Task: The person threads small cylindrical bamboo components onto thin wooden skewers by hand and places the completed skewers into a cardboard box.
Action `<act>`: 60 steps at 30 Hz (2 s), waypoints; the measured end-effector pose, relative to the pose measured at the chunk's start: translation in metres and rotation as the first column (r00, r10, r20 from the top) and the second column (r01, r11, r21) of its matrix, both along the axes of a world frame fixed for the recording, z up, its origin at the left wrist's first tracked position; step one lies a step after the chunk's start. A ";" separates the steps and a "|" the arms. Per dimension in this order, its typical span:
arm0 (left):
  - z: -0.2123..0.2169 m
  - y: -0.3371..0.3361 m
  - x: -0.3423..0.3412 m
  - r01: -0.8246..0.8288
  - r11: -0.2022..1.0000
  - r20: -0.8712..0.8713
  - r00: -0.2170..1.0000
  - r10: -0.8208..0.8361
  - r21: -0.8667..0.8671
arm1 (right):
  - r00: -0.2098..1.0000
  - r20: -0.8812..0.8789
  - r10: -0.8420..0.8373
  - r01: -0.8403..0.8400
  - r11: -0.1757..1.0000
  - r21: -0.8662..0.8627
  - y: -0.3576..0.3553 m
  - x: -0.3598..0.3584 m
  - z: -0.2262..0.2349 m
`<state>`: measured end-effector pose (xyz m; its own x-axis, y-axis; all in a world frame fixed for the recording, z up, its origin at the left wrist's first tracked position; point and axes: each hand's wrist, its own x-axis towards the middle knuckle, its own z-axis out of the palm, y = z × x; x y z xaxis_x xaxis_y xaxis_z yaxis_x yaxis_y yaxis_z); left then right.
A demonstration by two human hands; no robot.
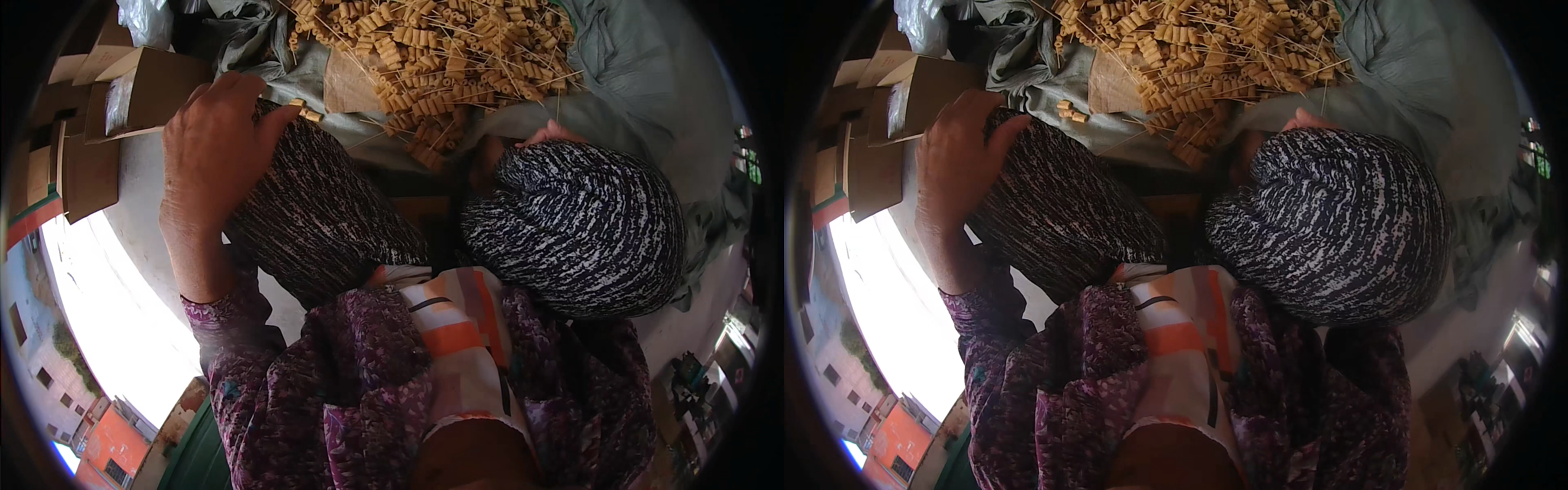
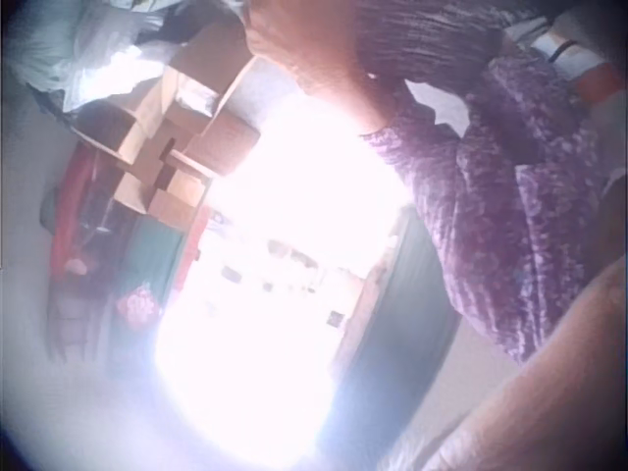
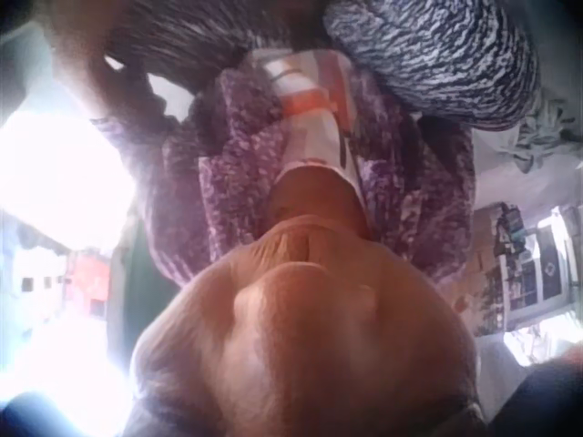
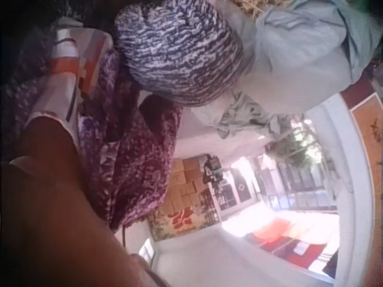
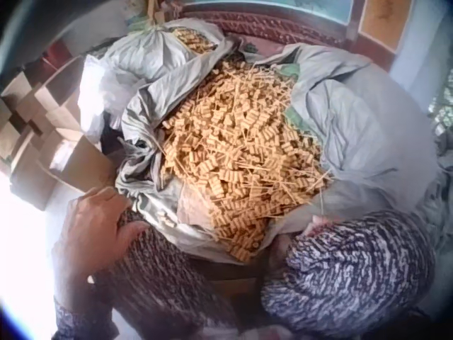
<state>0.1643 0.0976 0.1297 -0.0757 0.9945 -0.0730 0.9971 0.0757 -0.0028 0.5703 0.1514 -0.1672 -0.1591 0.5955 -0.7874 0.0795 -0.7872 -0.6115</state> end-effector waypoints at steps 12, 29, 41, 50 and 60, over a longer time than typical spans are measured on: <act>0.009 0.012 0.015 0.062 0.998 -0.005 0.998 -0.062 -0.004 | 0.999 -0.005 0.036 -0.035 0.993 0.111 -0.053 -0.058 -0.056; -0.009 0.032 -0.017 -0.007 0.939 0.529 0.825 0.200 -0.344 | 0.960 0.202 -0.194 0.151 0.966 0.212 -0.019 0.012 -0.094; -0.039 0.053 -0.026 0.026 0.896 0.810 0.440 0.388 -0.443 | 0.709 0.671 0.218 -0.696 0.369 0.616 0.118 0.026 -0.221; -0.014 0.020 -0.043 -0.102 0.900 0.770 0.482 0.418 -0.424 | 0.980 0.167 0.111 -0.159 0.938 0.308 0.139 -0.036 0.004; -0.017 0.016 -0.050 -0.124 0.903 0.746 0.522 0.413 -0.412 | 0.893 -0.402 -0.202 0.236 0.971 0.036 0.142 -0.023 -0.004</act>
<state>0.1141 0.1139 0.1127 -0.1015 0.8575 -0.5044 0.5136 0.4794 0.7116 0.5474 0.2932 -0.1712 -0.3033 0.7104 -0.6351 -0.3491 -0.7030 -0.6196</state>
